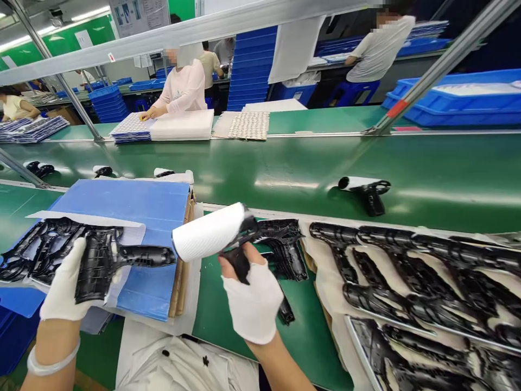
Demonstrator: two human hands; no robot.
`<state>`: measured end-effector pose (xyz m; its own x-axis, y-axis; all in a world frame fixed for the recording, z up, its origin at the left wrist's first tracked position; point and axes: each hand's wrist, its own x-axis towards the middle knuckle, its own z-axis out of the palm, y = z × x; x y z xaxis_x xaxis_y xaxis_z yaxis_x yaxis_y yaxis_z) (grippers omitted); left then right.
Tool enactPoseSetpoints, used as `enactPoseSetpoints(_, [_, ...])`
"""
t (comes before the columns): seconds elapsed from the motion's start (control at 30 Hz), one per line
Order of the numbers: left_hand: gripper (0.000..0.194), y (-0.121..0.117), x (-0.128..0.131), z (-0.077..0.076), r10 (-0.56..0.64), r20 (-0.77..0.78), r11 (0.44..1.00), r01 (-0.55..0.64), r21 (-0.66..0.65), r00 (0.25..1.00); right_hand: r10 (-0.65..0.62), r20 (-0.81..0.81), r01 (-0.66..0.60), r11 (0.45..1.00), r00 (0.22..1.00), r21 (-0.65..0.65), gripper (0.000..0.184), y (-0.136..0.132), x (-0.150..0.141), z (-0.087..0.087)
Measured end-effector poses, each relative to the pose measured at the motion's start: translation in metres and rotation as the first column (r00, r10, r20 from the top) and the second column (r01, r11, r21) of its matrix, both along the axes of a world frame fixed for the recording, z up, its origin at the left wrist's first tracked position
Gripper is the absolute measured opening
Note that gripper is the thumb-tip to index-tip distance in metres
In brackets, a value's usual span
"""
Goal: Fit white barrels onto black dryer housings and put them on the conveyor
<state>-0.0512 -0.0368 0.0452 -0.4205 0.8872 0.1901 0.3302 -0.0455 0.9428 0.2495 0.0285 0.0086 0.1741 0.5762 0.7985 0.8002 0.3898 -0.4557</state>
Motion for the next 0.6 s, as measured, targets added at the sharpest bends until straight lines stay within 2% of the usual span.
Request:
enactPoseSetpoints(0.07, [0.058, 0.01, 0.02, 0.009, -0.061, 0.122, 0.992, 0.074, -0.106, 0.991, 0.145, 0.034, -0.145, 0.989, 0.989, -0.01, 0.029, -0.001, 0.001, 0.009])
enactPoseSetpoints(0.1, [0.061, 0.015, 0.03, 0.012, -0.084, 0.262, 0.982, 0.124, -0.141, 0.961, 0.266, 0.066, -0.265, 0.964, 0.962, -0.018, 0.03, -0.001, -0.001, 0.012])
enactPoseSetpoints(0.17, [0.061, 0.024, 0.048, 0.015, -0.136, 0.393, 0.967, 0.208, -0.145, 0.909, 0.496, 0.155, -0.491, 0.868, 0.854, -0.071, 0.033, -0.002, -0.009, 0.017])
enactPoseSetpoints(0.23, [0.059, 0.029, 0.061, 0.014, -0.186, 0.43, 0.959, 0.258, -0.114, 0.884, 0.622, 0.24, -0.604, 0.782, 0.745, -0.151, 0.035, -0.002, -0.019, 0.017])
enactPoseSetpoints(0.3, [0.06, 0.032, 0.067, 0.01, -0.236, 0.439, 0.948, 0.304, -0.092, 0.867, 0.651, 0.3, -0.621, 0.758, 0.697, -0.202, 0.035, -0.001, -0.027, 0.013])
enactPoseSetpoints(0.43, [0.058, 0.033, 0.071, 0.003, -0.324, 0.536, 0.903, 0.423, -0.07, 0.78, 0.665, 0.299, -0.616, 0.747, 0.685, -0.249, 0.037, 0.001, -0.032, 0.003])
enactPoseSetpoints(0.5, [0.057, 0.032, 0.071, 0.002, -0.321, 0.568, 0.896, 0.437, -0.077, 0.758, 0.681, 0.257, -0.622, 0.732, 0.686, -0.279, 0.04, 0.002, -0.032, 0.001])
enactPoseSetpoints(0.6, [0.061, 0.031, 0.07, 0.003, -0.291, 0.575, 0.895, 0.431, -0.12, 0.765, 0.706, 0.188, -0.636, 0.701, 0.683, -0.322, 0.044, 0.003, -0.033, 0.0])
